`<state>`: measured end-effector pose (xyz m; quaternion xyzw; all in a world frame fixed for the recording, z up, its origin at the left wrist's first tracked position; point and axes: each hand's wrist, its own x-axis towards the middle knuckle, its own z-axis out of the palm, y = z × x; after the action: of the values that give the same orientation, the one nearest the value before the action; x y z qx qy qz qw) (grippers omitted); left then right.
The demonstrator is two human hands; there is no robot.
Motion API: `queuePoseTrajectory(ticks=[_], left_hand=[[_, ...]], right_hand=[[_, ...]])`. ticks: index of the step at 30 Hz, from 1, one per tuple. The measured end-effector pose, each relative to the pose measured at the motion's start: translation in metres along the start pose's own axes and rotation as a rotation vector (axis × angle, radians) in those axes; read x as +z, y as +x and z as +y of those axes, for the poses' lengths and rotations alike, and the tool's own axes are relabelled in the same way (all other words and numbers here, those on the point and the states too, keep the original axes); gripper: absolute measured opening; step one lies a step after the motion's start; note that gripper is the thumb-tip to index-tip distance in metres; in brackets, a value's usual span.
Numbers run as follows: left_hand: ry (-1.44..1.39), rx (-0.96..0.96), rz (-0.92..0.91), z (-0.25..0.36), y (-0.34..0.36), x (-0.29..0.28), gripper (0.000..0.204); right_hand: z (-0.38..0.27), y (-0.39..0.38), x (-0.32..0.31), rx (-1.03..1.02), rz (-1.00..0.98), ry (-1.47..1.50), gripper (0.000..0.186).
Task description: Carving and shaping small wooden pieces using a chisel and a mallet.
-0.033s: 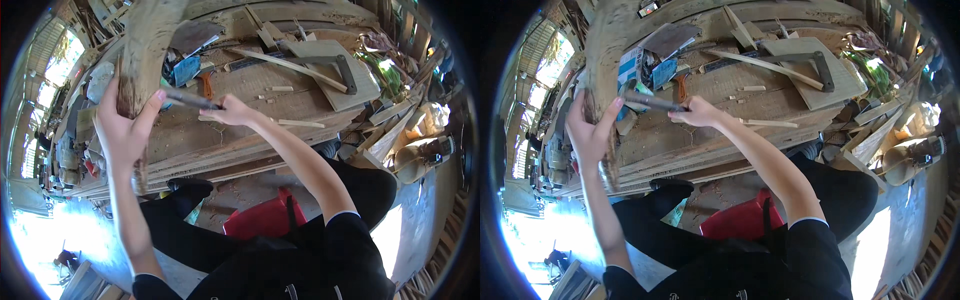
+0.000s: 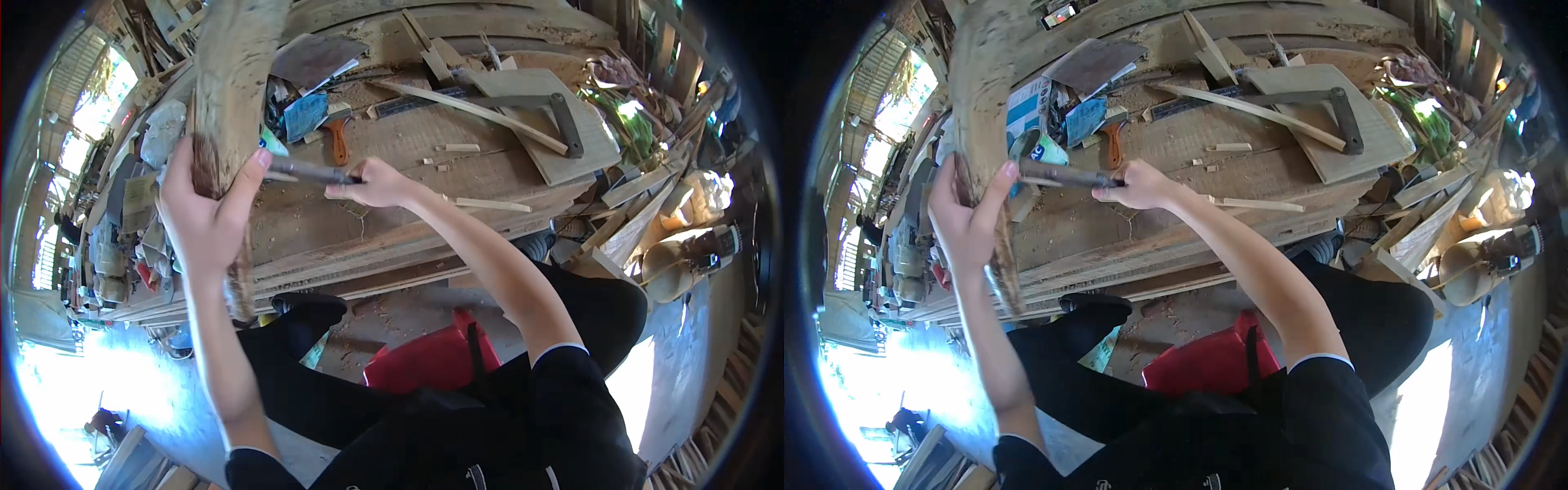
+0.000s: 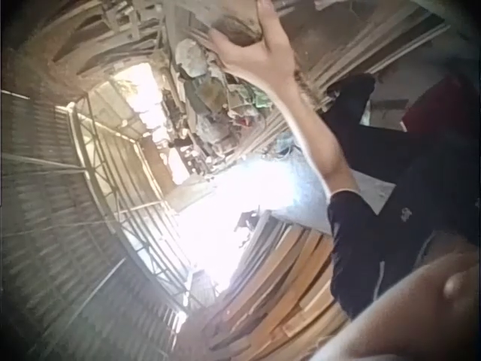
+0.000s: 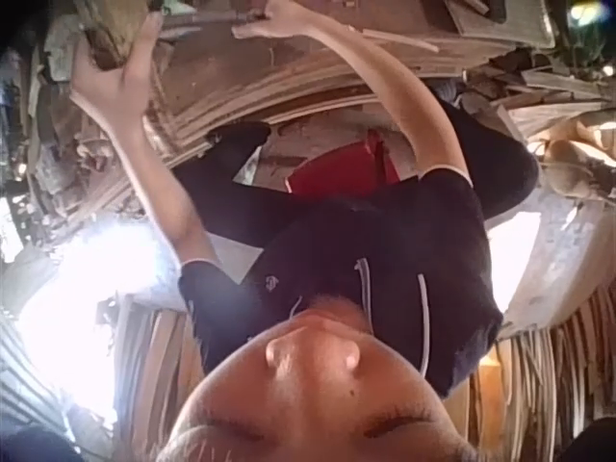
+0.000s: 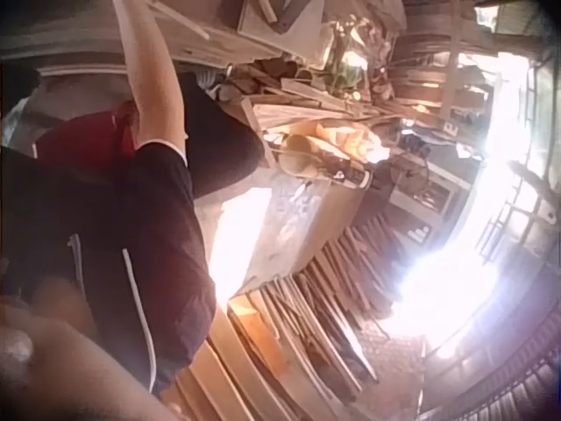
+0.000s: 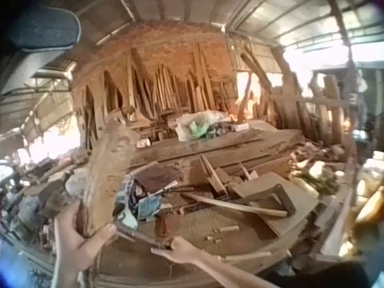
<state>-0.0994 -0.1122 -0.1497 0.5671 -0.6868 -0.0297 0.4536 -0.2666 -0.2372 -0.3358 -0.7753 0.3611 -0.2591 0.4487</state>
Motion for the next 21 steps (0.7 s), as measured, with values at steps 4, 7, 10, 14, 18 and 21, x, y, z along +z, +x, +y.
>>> queuePoseTrajectory(ticks=[4,7,10,14,18,21], left_hand=[[-0.239,-0.049,0.136,-0.029,-0.017,0.01,0.036],[-0.288,-0.15,0.08,-0.034,-0.01,-0.005,0.037],[-0.307,-0.129,0.157,-0.037,-0.011,-0.02,0.038],[-0.227,-0.095,0.204,-0.038,-0.013,-0.033,0.039],[-0.248,-0.062,0.231,-0.038,-0.013,-0.032,0.039],[-0.231,-0.042,0.241,-0.04,-0.013,-0.029,0.037]], right_hand=[[-0.001,0.002,0.007,0.008,0.008,-0.067,0.054],[0.014,-0.006,-0.004,-0.054,0.162,0.284,0.057],[0.01,0.0,-0.018,-0.277,0.314,0.566,0.057],[0.007,-0.001,-0.025,-0.318,0.289,0.932,0.057],[0.013,-0.009,-0.028,-0.319,0.362,0.722,0.06],[0.009,-0.013,-0.015,-0.299,0.512,0.574,0.066]])
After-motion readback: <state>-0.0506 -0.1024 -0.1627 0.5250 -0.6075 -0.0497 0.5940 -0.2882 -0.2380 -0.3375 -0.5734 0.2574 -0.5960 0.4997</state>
